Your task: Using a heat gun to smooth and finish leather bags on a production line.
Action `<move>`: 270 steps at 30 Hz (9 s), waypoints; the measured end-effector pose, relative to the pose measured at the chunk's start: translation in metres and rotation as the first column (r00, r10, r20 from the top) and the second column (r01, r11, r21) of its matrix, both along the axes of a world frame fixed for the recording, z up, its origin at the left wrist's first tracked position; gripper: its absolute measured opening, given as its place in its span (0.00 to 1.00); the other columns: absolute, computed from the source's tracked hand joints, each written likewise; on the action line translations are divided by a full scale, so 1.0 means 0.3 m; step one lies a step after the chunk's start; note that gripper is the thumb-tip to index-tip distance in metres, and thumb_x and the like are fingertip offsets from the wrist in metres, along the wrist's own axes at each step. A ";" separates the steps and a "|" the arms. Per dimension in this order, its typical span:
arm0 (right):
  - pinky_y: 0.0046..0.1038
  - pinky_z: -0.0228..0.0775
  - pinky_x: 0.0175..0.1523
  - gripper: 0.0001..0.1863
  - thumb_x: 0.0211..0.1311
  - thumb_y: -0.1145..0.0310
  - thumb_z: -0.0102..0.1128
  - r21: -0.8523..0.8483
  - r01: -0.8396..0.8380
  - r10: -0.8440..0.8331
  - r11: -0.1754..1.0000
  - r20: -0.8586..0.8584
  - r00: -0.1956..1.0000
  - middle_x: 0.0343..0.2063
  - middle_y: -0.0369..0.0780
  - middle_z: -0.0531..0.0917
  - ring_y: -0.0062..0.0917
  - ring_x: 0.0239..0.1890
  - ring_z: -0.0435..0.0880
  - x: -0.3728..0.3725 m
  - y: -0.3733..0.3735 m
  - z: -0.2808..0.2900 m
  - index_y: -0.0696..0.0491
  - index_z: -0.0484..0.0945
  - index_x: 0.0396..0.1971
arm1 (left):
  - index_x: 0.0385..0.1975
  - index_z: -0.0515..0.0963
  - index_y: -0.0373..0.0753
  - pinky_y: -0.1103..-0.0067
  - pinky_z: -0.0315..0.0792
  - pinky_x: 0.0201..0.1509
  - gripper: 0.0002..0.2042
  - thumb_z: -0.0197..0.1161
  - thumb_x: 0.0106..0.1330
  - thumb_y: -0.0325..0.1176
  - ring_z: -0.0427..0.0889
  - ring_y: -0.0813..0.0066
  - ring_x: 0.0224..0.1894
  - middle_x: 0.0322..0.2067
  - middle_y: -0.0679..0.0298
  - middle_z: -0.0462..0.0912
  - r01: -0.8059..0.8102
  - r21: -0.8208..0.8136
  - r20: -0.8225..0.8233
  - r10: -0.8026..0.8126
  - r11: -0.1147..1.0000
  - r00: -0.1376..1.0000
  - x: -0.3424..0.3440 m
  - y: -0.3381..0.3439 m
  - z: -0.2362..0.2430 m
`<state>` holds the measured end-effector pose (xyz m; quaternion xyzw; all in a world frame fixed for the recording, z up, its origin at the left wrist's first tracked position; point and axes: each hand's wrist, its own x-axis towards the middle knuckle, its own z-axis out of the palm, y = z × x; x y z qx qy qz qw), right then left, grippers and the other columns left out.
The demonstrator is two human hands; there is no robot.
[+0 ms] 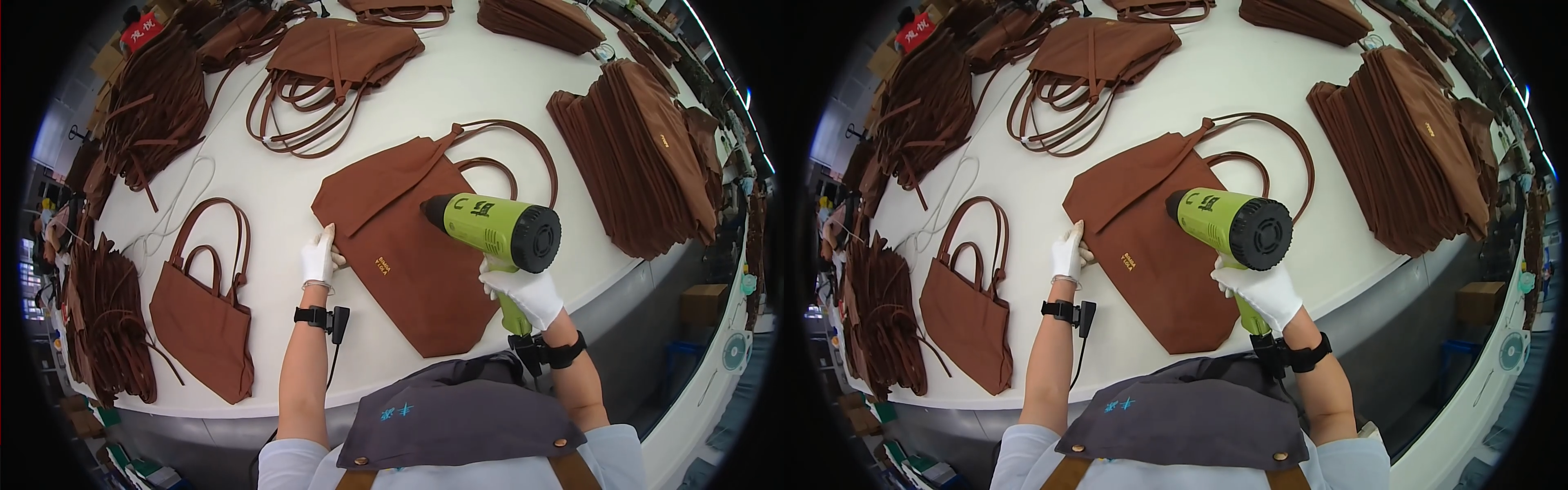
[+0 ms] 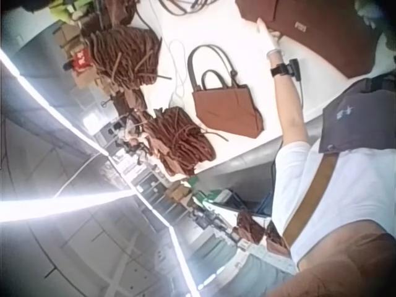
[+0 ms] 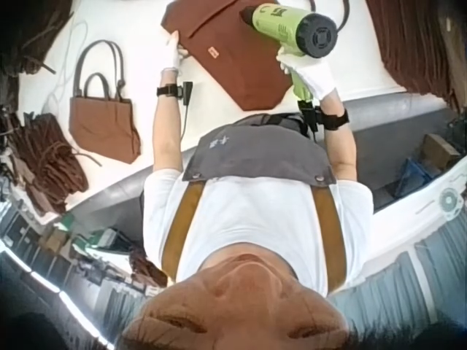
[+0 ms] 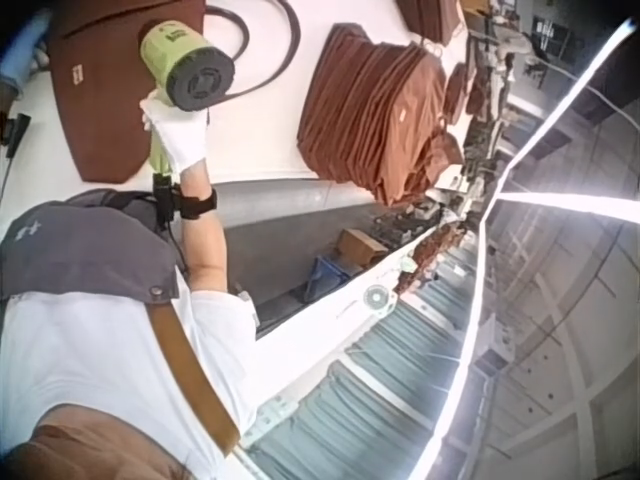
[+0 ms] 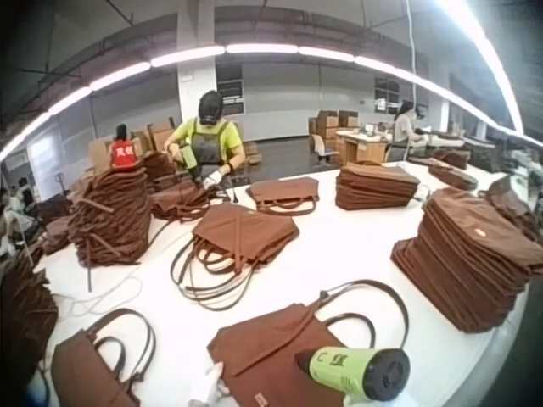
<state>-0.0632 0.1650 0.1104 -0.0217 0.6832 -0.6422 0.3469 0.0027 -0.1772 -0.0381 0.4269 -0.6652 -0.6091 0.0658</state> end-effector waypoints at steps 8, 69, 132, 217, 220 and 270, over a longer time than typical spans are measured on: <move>0.22 0.73 0.31 0.08 0.54 0.79 0.64 -0.060 0.028 -0.027 0.998 0.019 0.999 0.28 0.35 0.80 0.18 0.26 0.78 0.042 -0.008 0.017 0.56 0.78 0.34 | 0.43 0.78 0.29 0.80 0.69 0.25 0.18 0.63 0.66 0.41 0.74 0.78 0.20 0.23 0.61 0.79 -0.074 -0.359 -0.130 0.029 0.930 0.991 0.021 0.019 -0.057; 0.22 0.75 0.31 0.17 0.53 0.84 0.62 0.049 0.373 -0.373 0.926 -0.013 0.928 0.32 0.38 0.81 0.21 0.28 0.80 0.527 0.432 0.083 0.60 0.76 0.44 | 0.33 0.84 0.34 0.71 0.77 0.47 0.08 0.60 0.56 0.24 0.84 0.59 0.38 0.34 0.58 0.86 0.715 -0.618 -0.042 -0.922 0.327 0.385 0.191 0.498 0.175; 0.21 0.74 0.33 0.17 0.53 0.79 0.67 -0.329 0.013 0.080 0.944 0.266 0.961 0.33 0.38 0.81 0.21 0.30 0.80 -0.088 0.742 -0.095 0.58 0.77 0.44 | 0.25 0.66 0.40 0.61 0.67 0.62 0.16 0.52 0.74 0.42 0.72 0.70 0.35 0.24 0.64 0.71 -0.360 0.841 0.000 0.666 0.403 0.746 0.167 0.749 0.122; 0.22 0.74 0.33 0.17 0.52 0.81 0.63 -0.188 0.621 -0.579 0.761 0.235 0.780 0.31 0.38 0.81 0.21 0.28 0.79 0.674 0.508 -0.040 0.59 0.77 0.44 | 0.28 0.75 0.44 0.89 0.56 0.27 0.07 0.64 0.67 0.36 0.62 0.91 0.23 0.23 0.79 0.71 0.689 0.431 -0.215 -0.675 0.583 0.706 -0.004 0.611 -0.006; 0.22 0.75 0.34 0.22 0.51 0.80 0.65 -0.290 0.381 -0.319 0.878 0.240 0.917 0.34 0.38 0.82 0.21 0.30 0.80 0.716 0.572 -0.056 0.58 0.75 0.49 | 0.29 0.75 0.43 0.89 0.56 0.29 0.07 0.64 0.66 0.36 0.63 0.91 0.24 0.24 0.79 0.71 0.694 0.430 -0.252 -0.661 0.577 0.706 -0.001 0.603 -0.014; 0.22 0.74 0.31 0.16 0.52 0.82 0.62 -0.147 0.497 -0.471 0.855 0.183 0.863 0.31 0.40 0.81 0.23 0.28 0.81 0.701 0.599 -0.070 0.61 0.76 0.43 | 0.39 0.78 0.36 0.87 0.72 0.30 0.11 0.59 0.70 0.39 0.75 0.85 0.25 0.25 0.70 0.78 0.780 0.248 -0.196 -0.758 0.575 0.622 0.043 0.662 0.022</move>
